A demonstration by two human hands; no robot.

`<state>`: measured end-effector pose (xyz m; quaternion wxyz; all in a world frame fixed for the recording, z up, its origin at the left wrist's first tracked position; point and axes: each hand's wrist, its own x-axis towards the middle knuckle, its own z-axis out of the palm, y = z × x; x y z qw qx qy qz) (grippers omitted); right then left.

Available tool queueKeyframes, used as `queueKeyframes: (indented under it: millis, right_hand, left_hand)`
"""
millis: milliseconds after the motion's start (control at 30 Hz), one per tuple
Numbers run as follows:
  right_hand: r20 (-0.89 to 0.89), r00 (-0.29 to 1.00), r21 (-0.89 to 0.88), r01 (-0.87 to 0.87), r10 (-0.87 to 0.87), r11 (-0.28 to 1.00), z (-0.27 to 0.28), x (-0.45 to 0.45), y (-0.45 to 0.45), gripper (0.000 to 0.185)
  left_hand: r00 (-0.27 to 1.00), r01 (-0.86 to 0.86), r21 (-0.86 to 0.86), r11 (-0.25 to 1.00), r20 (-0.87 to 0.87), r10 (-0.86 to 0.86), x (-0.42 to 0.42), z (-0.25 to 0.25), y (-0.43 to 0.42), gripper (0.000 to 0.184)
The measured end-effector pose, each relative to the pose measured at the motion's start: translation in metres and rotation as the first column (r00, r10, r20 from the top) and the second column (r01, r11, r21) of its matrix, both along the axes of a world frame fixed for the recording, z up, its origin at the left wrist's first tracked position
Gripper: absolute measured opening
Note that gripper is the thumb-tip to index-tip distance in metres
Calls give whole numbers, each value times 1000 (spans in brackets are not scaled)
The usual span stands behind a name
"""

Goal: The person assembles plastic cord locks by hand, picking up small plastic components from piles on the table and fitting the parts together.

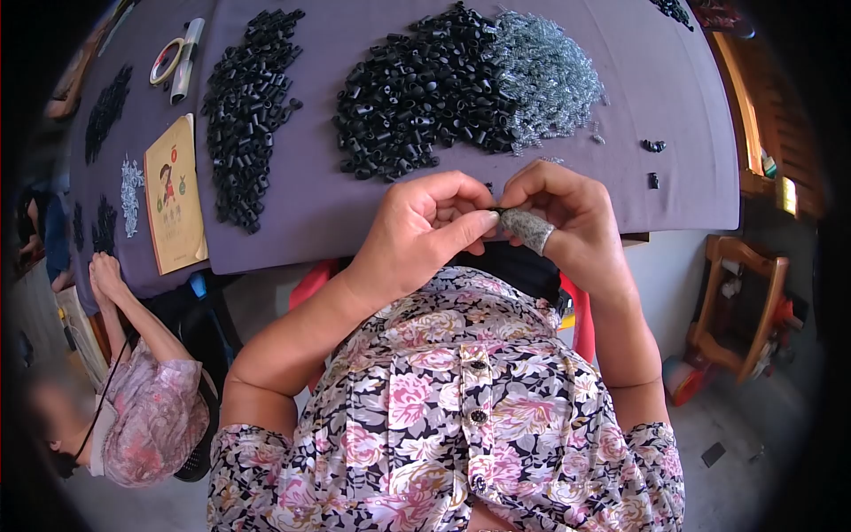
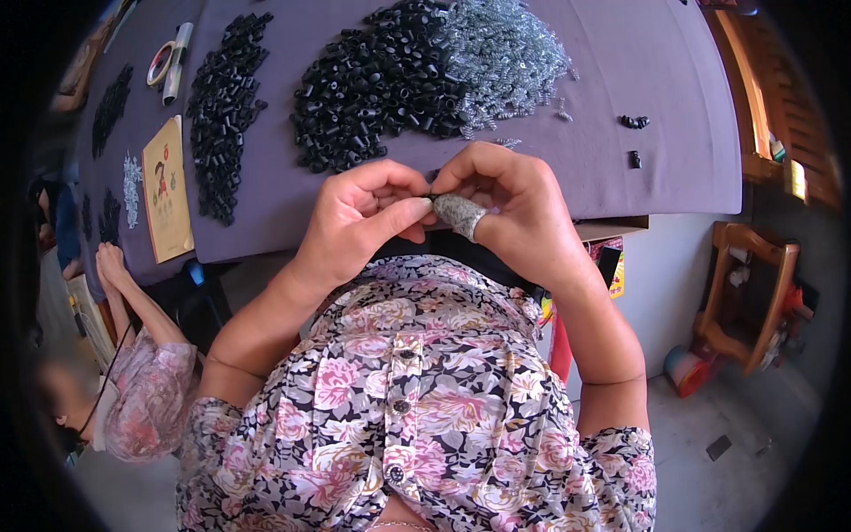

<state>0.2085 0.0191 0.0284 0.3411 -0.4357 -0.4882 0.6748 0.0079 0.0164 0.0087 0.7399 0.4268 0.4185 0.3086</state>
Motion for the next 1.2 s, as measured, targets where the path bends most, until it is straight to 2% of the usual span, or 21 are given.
queueKeyframes:
  millis: [267,367,567,667,967,1200]
  right_hand:
    - [-119,991,-84,57,-67,995,-4,6,3,14]
    - [-116,989,-46,82,-87,996,-8,8,3,14]
    - [63,993,58,97,-101,994,-10,11,4,13]
    - [64,988,135,133,-143,982,-13,10,5,13]
    - [46,986,115,157,-163,981,-13,9,2,14]
    - [101,982,272,126,-159,954,-14,5,-2,16]
  left_hand:
    - [998,-12,-9,1000,56,13,6,-1,6,18]
    - [998,-22,-10,1000,63,23,9,1,7,19]
    - [999,-45,-18,999,25,45,13,7,10,18]
    - [999,-52,-60,997,14,53,15,9,14,17]
    - [996,-82,-99,992,26,85,16,6,14,17]
    - [993,-96,-64,993,60,100,14,7,7,18]
